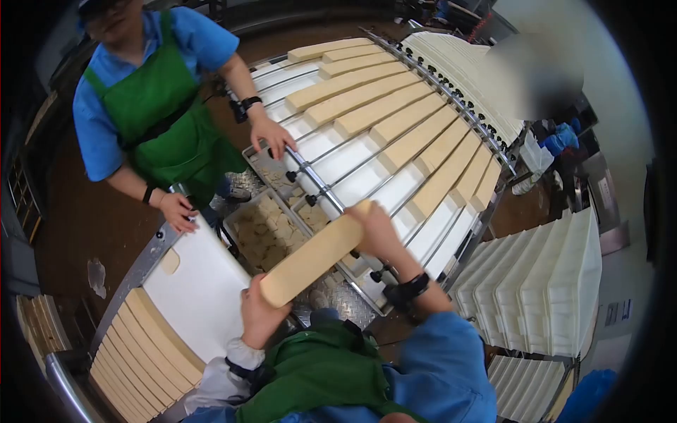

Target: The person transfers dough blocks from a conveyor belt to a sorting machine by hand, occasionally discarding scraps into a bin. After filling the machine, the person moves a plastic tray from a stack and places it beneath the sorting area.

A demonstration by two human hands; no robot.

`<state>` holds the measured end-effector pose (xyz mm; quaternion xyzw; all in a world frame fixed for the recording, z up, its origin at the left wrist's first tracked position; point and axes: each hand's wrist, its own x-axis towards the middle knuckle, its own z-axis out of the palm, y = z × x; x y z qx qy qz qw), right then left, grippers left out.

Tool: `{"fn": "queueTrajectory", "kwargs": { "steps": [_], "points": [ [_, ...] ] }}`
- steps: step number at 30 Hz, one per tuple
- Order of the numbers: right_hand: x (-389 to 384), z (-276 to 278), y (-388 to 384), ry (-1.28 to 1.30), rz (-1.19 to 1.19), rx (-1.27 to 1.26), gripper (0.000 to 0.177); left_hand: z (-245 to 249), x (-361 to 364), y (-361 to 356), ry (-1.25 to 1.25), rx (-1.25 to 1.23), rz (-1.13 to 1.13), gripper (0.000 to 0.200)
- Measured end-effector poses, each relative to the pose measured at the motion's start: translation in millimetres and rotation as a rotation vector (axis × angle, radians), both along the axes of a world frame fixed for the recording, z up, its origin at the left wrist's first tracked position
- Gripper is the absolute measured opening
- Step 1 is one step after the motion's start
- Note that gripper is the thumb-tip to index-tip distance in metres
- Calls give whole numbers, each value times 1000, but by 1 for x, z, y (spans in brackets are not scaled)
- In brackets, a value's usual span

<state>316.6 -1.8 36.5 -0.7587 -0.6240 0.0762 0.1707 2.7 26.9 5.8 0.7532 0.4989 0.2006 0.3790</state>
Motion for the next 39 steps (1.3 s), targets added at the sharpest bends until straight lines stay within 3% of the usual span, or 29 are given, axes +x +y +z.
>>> {"fn": "queueTrajectory", "kwargs": {
  "steps": [6, 9, 12, 15, 16, 18, 19, 22, 26, 30, 34, 38, 39],
  "points": [
    [170, 6, 4, 171, 4, -210, 62, 27, 146, -4, 50, 10, -72, 72],
    [223, -29, 23, 480, 135, -380, 73, 25, 175, -2, 70, 25, -105, 74],
    [231, -23, 21, 631, -263, -379, 78, 36, 197, 0, 54, 79, -115, 75],
    [252, -93, 33, 524, -493, -25, 75, 25, 208, 0, -54, -83, -66, 73],
    [246, -89, 32, 284, -488, 30, 72, 14, 214, 2, -106, -174, -48, 72],
    [224, -79, 24, -202, -463, 131, 66, -5, 229, 2, -139, -62, -87, 65],
    [214, -72, 20, -171, -394, 168, 64, -15, 236, 2, -158, -9, -104, 62],
    [176, -62, 4, -26, -167, 273, 56, -44, 265, 8, -448, -344, -30, 60],
    [125, -50, -12, 138, 158, 305, 46, -35, 288, 7, -161, -167, 28, 49],
    [107, -66, -14, 209, 207, 246, 44, -75, 281, 12, -367, -128, 60, 40],
    [98, -59, -13, 2, 143, 208, 52, -45, 266, 20, -192, -155, 84, 37],
    [84, -71, -11, -89, 89, 199, 56, -4, 223, 30, -252, -93, 239, 36],
    [81, -70, -11, -79, 79, 208, 56, 0, 206, 36, -480, -273, 283, 43]
  ]
}}
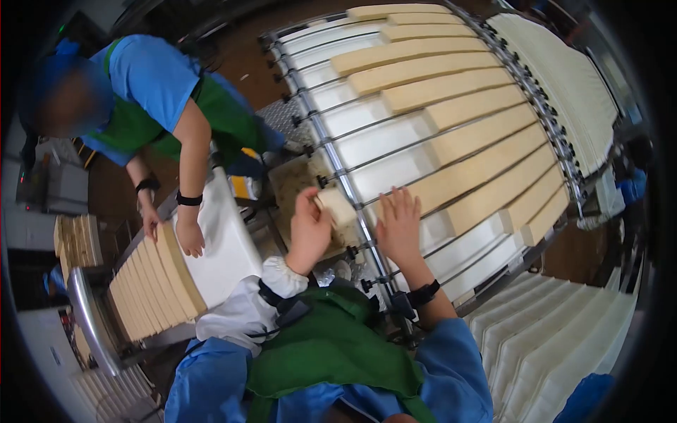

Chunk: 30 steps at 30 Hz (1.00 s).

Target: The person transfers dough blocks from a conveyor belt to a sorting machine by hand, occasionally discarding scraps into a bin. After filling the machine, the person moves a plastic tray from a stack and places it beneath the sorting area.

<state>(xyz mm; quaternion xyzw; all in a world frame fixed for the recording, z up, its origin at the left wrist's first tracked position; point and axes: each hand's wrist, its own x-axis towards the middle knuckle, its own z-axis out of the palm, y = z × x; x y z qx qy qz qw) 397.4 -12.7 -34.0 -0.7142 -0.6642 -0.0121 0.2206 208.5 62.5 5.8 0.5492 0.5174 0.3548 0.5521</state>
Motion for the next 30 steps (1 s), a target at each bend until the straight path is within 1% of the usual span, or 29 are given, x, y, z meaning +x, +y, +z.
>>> {"fn": "queueTrajectory", "kwargs": {
  "steps": [2, 4, 5, 8, 10, 11, 12, 15, 18, 19, 20, 22, 25, 27, 28, 29, 30],
  "points": [
    [-9, 7, 0, 26, -13, 12, 56, 14, -33, 10, -134, 81, 127, 52],
    [-25, 13, 2, 82, 31, 56, 54, 42, -70, 11, -118, 55, 167, 58],
    [-35, 15, 4, 111, 56, 78, 54, 54, -87, 6, -137, 24, 205, 55],
    [-76, 25, 15, 197, 193, 112, 48, 58, -152, -14, -132, 47, 256, 52],
    [-116, 34, 24, 280, 327, 100, 45, 52, -196, -36, -166, 93, 382, 47],
    [-140, 41, 30, 276, 419, 137, 43, 43, -220, -48, -165, 120, 471, 46],
    [-166, 45, 34, 298, 511, 113, 43, 28, -245, -61, -163, 149, 560, 44],
    [-250, 52, 37, 375, 788, 29, 39, -18, -320, -101, -138, 115, 810, 48],
    [-340, 54, 39, 484, 1090, -93, 41, -58, -375, -142, 18, -40, 1006, 53],
    [-372, 53, 39, 466, 1162, -86, 43, -64, -387, -150, 111, -93, 1069, 58],
    [-402, 53, 39, 498, 1226, -175, 44, -78, -403, -159, 201, -112, 1073, 65],
    [-465, 47, 50, 474, 1272, -226, 47, -96, -426, -170, 293, -202, 1099, 72],
    [-554, 1, 89, 301, 1211, -253, 51, -107, -452, -173, 304, -317, 1014, 79],
    [-606, -45, 127, 109, 1098, -262, 53, -117, -462, -174, 271, -275, 958, 80],
    [-624, -59, 144, 65, 1048, -278, 56, -122, -465, -174, 252, -252, 932, 81],
    [-640, -70, 160, 22, 996, -297, 59, -122, -470, -173, 101, -375, 906, 85],
    [-652, -80, 173, -18, 944, -317, 62, -126, -473, -172, 42, -363, 894, 86]
  ]
}}
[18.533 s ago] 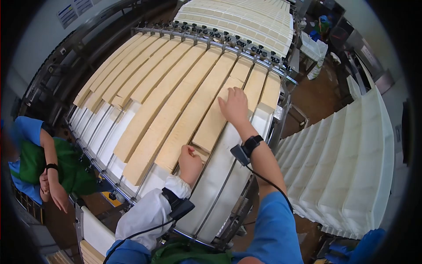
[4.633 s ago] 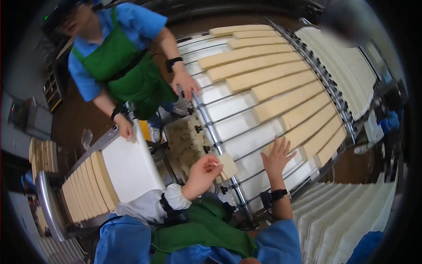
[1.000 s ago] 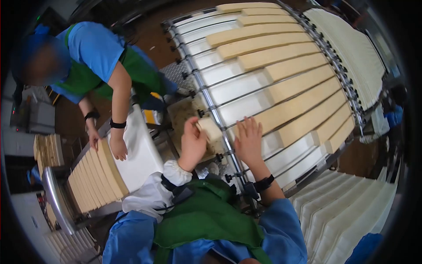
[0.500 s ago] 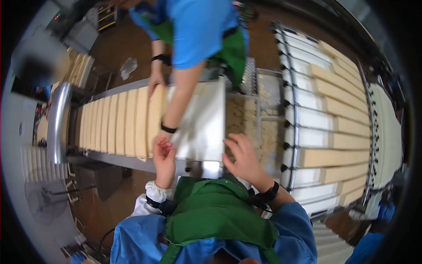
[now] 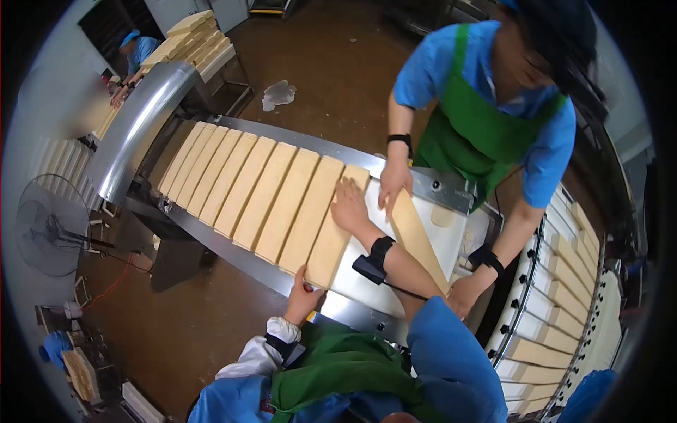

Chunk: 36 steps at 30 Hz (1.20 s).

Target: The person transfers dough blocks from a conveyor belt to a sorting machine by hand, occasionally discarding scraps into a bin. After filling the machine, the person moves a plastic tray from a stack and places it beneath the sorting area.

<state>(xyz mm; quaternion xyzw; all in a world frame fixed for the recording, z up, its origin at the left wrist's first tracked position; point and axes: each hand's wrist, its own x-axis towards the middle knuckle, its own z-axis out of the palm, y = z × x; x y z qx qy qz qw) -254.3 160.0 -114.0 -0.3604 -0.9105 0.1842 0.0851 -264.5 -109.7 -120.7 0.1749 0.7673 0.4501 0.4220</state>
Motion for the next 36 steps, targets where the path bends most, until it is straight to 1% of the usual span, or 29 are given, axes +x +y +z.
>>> {"fn": "queueTrajectory", "kwargs": {
  "steps": [2, 6, 7, 8, 10, 11, 12, 14, 17, 20, 21, 24, 26, 27, 28, 29, 30, 31, 32, 33, 34, 36],
  "points": [
    [-10, -23, 19, -2, -54, 17, 62, -9, -3, 1, -96, 64, -15, 87],
    [-7, -13, 24, -102, -104, -7, 66, 17, -11, 8, -189, 9, -93, 85],
    [-8, -18, 22, -8, -117, 163, 62, 23, -14, 10, -197, -17, -125, 86],
    [-9, -21, 26, -6, -132, 147, 59, 31, -15, 12, -190, -56, -141, 87],
    [-18, -6, 34, 12, -160, 128, 51, 42, -17, 18, -162, -120, -168, 88],
    [-24, -16, 41, 40, -190, 303, 43, 36, -17, 19, -129, -130, -215, 90],
    [-30, -12, 46, -27, -220, 260, 46, 31, -16, 18, -111, -78, -205, 90],
    [-39, -2, 52, -157, -297, 172, 53, 23, -14, 19, -59, -65, -203, 90],
    [-36, 10, 50, -184, -331, 135, 52, 47, -18, 30, -114, -181, -223, 94],
    [-15, 21, 44, -198, -372, 126, 50, 44, -15, 33, -23, -182, -268, 94],
    [0, 29, 43, -227, -378, 111, 53, 42, -14, 33, 28, -160, -287, 92],
    [61, 52, 41, -380, -552, 51, 59, 31, -10, 40, 194, -137, -422, 90],
    [116, 40, 35, -422, -763, 108, 65, 38, -12, 48, 248, -118, -549, 90],
    [145, 40, 30, -425, -826, 48, 73, 41, -11, 51, 274, -110, -614, 89],
    [171, 41, 23, -429, -892, -16, 80, 36, -11, 53, 353, -72, -649, 90],
    [195, 37, 17, -378, -869, -65, 85, 26, -11, 56, 431, -32, -687, 90],
    [216, 35, 8, -328, -849, -113, 89, 26, -9, 57, 505, 10, -729, 91],
    [235, 31, -4, -280, -832, -165, 94, 26, -8, 60, 496, -69, -753, 92],
    [245, 35, -18, -203, -747, -211, 95, 34, -9, 65, 487, -150, -784, 94],
    [247, 46, -29, -118, -669, -252, 97, 32, -9, 69, 474, -132, -793, 97],
    [250, 52, -37, -30, -595, -287, 99, 18, -9, 69, 483, -68, -782, 99],
    [251, 57, -47, -165, -412, -211, 108, 31, 1, 80, 630, -224, -784, 98]
  ]
}}
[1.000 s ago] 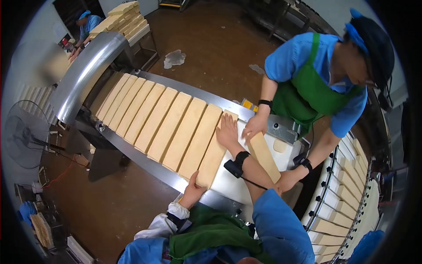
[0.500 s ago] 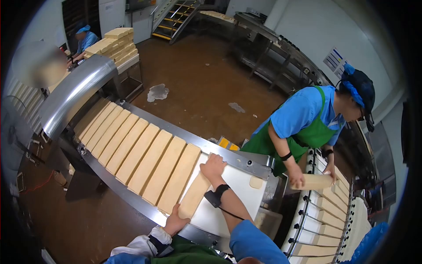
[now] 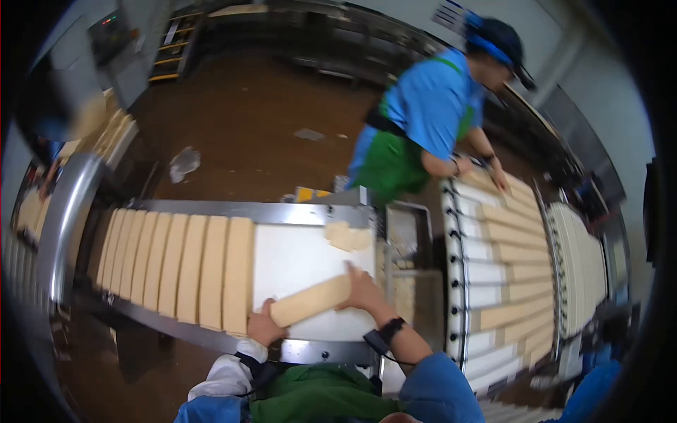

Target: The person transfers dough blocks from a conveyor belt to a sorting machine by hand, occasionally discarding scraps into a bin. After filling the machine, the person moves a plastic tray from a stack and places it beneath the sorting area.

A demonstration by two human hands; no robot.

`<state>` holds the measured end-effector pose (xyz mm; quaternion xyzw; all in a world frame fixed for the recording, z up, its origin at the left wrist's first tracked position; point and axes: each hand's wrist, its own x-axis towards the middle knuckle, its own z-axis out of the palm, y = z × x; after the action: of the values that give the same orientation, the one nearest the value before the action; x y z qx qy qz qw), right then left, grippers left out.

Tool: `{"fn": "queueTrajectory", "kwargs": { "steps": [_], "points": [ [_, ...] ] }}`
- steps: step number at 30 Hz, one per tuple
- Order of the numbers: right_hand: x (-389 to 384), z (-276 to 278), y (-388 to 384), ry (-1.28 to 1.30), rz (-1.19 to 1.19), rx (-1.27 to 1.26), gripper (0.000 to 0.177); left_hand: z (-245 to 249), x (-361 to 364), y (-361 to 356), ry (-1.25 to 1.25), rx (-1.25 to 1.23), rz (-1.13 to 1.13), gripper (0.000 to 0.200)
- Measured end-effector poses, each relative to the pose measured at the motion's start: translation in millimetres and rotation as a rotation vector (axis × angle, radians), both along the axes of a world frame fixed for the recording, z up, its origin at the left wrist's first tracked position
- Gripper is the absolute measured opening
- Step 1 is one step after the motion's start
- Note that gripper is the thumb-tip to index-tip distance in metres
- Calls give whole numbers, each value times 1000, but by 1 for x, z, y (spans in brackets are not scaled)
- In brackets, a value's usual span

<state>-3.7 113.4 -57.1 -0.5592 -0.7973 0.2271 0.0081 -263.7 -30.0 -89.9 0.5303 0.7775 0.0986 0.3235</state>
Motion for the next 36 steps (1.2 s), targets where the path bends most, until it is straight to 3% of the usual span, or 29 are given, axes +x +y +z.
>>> {"fn": "queueTrajectory", "kwargs": {
  "steps": [2, 4, 6, 9, 11, 13, 15, 16, 17, 18, 21, 23, 26, 29, 31, 32, 34, 35, 36],
  "points": [
    [-2, 10, -13, -194, 25, 23, 87, -15, 3, 8, 77, -4, 20, 93],
    [19, -46, -17, 115, -76, 192, 62, -11, 10, 15, 22, 0, 54, 85],
    [39, -12, -39, 167, -234, 285, 37, 4, 39, 21, 70, 99, -27, 79],
    [123, 10, -73, 111, -383, 375, 49, 28, 110, 26, 22, 260, -159, 73],
    [196, 56, -112, 14, -483, 522, 54, 59, 172, 28, -111, 376, -329, 69],
    [277, 83, -151, 97, -607, 438, 60, 90, 236, 19, -287, 345, -516, 70],
    [344, 122, -195, 15, -679, 453, 62, 120, 295, 6, -441, 259, -742, 80],
    [371, 141, -217, 12, -729, 391, 51, 121, 323, -7, -500, 192, -754, 79],
    [404, 142, -240, -10, -740, 392, 54, 119, 353, -10, -764, 24, -835, 80],
    [434, 144, -257, -43, -771, 227, 57, 116, 375, -29, -715, 11, -851, 79],
    [514, 124, -284, 83, -641, 143, 60, 123, 437, -76, -819, -263, -733, 79],
    [542, 94, -279, 87, -566, 108, 66, 104, 456, -89, -816, -321, -669, 80],
    [556, 84, -267, 207, -735, -140, 80, 101, 480, -88, -842, -362, -648, 83],
    [572, 59, -276, -128, -780, 140, 92, 83, 509, -86, -865, -220, -739, 80],
    [565, 67, -280, -182, -824, 360, 93, 65, 538, -87, -1088, -242, -644, 70],
    [560, 71, -282, -213, -842, 469, 93, 59, 555, -83, -1065, -227, -647, 66],
    [547, 70, -288, -53, -814, 488, 90, 44, 587, -74, -1015, -210, -656, 59],
    [537, 69, -291, 30, -800, 494, 88, 31, 603, -77, -1131, -67, -567, 44],
    [523, 70, -294, 52, -778, 490, 85, 35, 610, -76, -1011, -58, -592, 39]
  ]
}}
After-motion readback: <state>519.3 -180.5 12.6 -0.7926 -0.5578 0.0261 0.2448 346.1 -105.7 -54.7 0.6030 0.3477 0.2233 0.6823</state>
